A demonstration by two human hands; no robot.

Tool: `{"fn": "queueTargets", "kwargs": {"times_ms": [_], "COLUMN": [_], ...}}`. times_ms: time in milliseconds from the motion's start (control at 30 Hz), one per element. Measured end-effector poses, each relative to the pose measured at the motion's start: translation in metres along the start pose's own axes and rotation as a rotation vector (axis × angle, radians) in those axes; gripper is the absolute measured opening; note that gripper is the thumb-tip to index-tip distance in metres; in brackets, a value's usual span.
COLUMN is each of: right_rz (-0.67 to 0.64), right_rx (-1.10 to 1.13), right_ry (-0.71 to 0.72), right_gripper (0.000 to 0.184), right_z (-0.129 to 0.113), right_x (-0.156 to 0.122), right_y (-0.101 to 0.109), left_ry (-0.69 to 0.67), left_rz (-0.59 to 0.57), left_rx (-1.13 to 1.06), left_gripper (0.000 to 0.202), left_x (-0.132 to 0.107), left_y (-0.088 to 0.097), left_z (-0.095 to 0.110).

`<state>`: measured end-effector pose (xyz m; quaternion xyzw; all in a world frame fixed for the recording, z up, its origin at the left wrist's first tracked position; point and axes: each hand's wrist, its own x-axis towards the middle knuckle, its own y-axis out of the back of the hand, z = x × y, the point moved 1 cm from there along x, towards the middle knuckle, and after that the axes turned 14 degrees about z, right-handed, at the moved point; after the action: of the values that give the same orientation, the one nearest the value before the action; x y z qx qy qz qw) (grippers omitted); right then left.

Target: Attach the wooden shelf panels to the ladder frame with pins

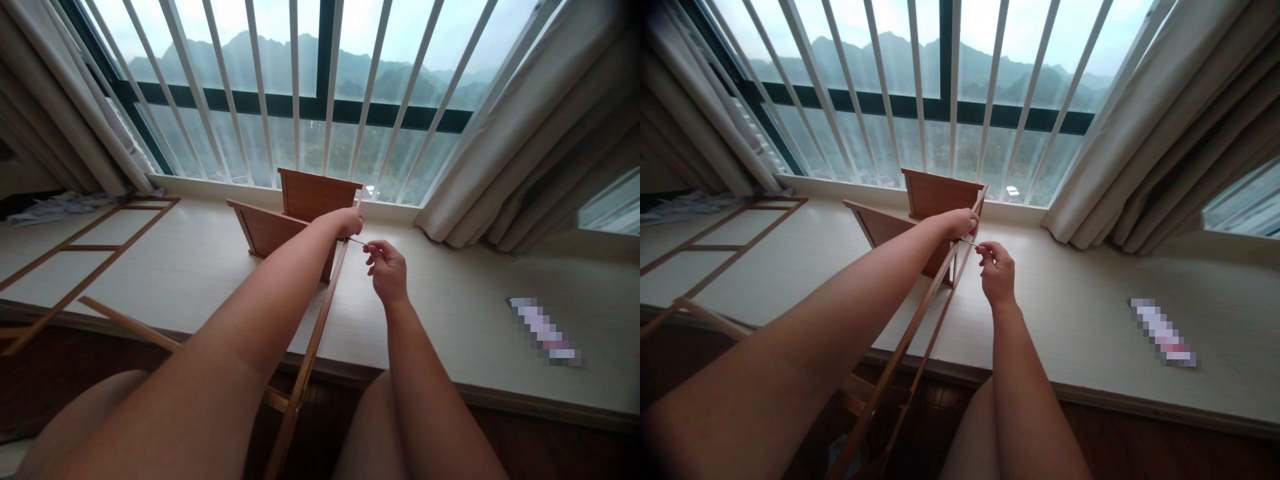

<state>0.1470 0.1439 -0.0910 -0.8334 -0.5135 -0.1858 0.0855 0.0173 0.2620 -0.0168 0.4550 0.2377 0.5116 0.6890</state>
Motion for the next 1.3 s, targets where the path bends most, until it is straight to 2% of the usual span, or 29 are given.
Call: {"fn": "queueTargets", "kwargs": {"times_ms": [233, 467, 567, 867, 1200, 1300], "right_rz": [0.021, 0.025, 0.023, 0.049, 0.033, 0.049], "right_rx": [0.012, -0.001, 0.003, -0.013, 0.085, 0.062], "right_ry": [0.038, 0.176, 0.191, 0.113, -0.053, -0.053], "right_gripper": [0.022, 0.017, 0.016, 0.026, 0.033, 0.035], "right_z": [0.003, 0.002, 0.003, 0.006, 0.001, 0.000], "right_x": [0.003, 0.004, 0.004, 0.006, 0.003, 0.002], "right_y": [0.000, 0.001, 0.001, -0.004, -0.010, -0.011], "left_ry": [-0.012, -0.014, -0.010, -0.001, -0.001, -0.002], "left_rz": [-0.010, -0.018, -0.015, -0.002, 0.005, 0.003], "left_rx": [0.016, 0.051, 0.062, 0.067, 0.055, 0.050], "left_gripper": [0.025, 0.026, 0.026, 0.026, 0.026, 0.026], "left_x": [-0.003, -0.008, -0.009, -0.007, -0.007, -0.007], "left_y": [0.002, 0.007, 0.007, 0.005, 0.004, 0.003], "left_z": [0.002, 0.009, 0.011, 0.008, 0.008, 0.008]}}
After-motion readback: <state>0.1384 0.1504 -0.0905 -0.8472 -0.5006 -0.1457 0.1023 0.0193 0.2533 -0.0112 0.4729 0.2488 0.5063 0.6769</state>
